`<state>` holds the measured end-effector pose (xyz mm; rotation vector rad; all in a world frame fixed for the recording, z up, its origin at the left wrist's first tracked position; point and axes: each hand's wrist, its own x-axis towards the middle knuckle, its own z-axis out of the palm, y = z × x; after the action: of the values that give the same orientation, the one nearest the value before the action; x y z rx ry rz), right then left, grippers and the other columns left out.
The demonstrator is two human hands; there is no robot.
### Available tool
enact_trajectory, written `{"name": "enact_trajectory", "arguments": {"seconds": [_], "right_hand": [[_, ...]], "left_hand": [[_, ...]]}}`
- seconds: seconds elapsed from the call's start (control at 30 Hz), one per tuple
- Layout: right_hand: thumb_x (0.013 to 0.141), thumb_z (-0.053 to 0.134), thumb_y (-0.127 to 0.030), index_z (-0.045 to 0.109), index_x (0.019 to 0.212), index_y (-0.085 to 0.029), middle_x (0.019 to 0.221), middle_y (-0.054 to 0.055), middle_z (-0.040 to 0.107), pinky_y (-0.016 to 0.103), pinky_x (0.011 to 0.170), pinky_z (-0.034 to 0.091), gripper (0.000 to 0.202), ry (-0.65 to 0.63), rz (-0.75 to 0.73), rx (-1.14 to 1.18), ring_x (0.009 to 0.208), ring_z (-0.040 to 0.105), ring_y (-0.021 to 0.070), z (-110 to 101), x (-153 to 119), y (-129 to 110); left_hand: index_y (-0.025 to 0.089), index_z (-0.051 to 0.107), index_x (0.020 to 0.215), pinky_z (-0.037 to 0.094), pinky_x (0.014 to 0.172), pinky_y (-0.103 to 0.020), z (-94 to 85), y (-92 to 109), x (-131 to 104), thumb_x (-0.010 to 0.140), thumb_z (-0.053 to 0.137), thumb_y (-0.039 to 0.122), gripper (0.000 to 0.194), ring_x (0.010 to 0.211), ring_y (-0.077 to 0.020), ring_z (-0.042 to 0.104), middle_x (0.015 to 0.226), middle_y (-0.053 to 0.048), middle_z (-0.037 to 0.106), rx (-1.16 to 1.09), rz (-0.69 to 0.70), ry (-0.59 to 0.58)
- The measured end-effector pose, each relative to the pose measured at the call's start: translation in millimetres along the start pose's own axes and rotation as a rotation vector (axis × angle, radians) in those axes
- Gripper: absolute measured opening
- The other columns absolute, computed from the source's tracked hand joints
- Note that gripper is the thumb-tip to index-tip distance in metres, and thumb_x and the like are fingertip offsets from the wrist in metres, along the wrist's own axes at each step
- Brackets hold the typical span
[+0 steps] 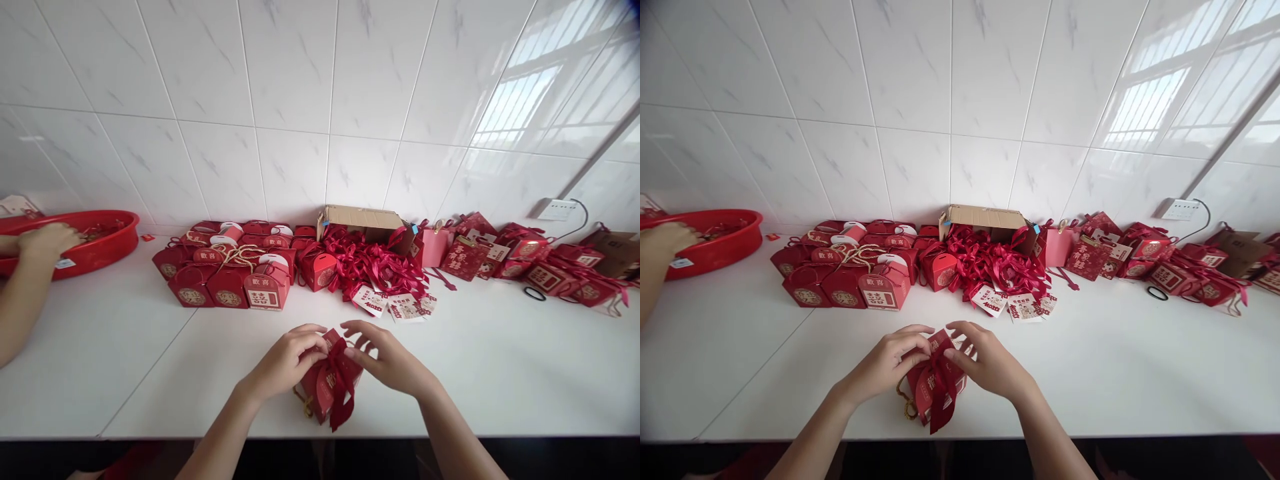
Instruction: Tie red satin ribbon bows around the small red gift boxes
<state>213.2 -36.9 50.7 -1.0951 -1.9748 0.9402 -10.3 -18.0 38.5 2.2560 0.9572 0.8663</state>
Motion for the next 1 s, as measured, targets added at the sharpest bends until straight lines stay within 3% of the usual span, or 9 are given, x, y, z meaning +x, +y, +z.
{"name": "enact_trajectory", "arguments": {"seconds": [0.2, 0.43, 0.57, 0.7, 1.0], "right_hand": [[0.084, 0.051, -0.013, 0.068, 0.1, -0.024, 0.092, 0.002, 0.068, 0.029, 0.073, 0.052, 0.025, -0.052, -0.157, 0.018, 0.082, 0.063, 0.0159, 9.7, 20.3, 6.5], [0.088, 0.04, -0.01, 0.067, 0.113, -0.031, 0.097, 0.007, 0.061, 0.029, 0.073, 0.053, 0.042, -0.097, -0.34, -0.168, 0.085, 0.061, 0.0164, 10.9, 7.8, 14.3], [0.087, 0.049, -0.012, 0.069, 0.108, -0.033, 0.095, 0.006, 0.062, 0.034, 0.077, 0.053, 0.036, -0.089, -0.351, -0.235, 0.087, 0.06, 0.0189, 14.9, 5.9, 20.8], [0.085, 0.045, -0.007, 0.07, 0.106, -0.034, 0.096, 0.008, 0.06, 0.034, 0.079, 0.052, 0.042, -0.116, -0.329, -0.286, 0.089, 0.06, 0.019, 16.5, 4.4, 23.7], [0.084, 0.045, -0.005, 0.07, 0.106, -0.034, 0.097, 0.006, 0.057, 0.036, 0.08, 0.053, 0.044, -0.077, -0.341, -0.157, 0.094, 0.058, 0.0194, 17.5, 2.5, 27.8]], "left_hand": [[0.024, 0.068, 0.081, 0.049, 0.083, -0.031, -6.1, -0.6, 4.1, 0.083, 0.056, 0.012, 0.017, 0.099, -0.0207, 0.059, 0.088, -0.005, 0.068, 0.124, 0.053, -0.041], [0.024, 0.069, 0.085, 0.048, 0.081, -0.031, -11.2, -0.4, 8.7, 0.085, 0.053, 0.014, 0.018, 0.093, -0.0201, 0.059, 0.085, -0.004, 0.067, 0.197, 0.083, -0.08], [0.023, 0.068, 0.083, 0.047, 0.078, -0.03, -14.9, -0.6, 11.7, 0.086, 0.051, 0.014, 0.019, 0.088, -0.0195, 0.058, 0.08, -0.004, 0.066, 0.224, 0.092, -0.084], [0.023, 0.066, 0.082, 0.045, 0.076, -0.029, -17.5, 0.2, 12.6, 0.086, 0.05, 0.014, 0.019, 0.083, -0.0188, 0.056, 0.078, -0.002, 0.064, 0.214, 0.084, -0.095], [0.022, 0.056, 0.087, 0.047, 0.087, -0.029, -14.8, -3.3, 8.7, 0.08, 0.057, 0.015, 0.01, 0.098, -0.0183, 0.052, 0.095, -0.003, 0.053, 0.072, -0.029, -0.265]]}}
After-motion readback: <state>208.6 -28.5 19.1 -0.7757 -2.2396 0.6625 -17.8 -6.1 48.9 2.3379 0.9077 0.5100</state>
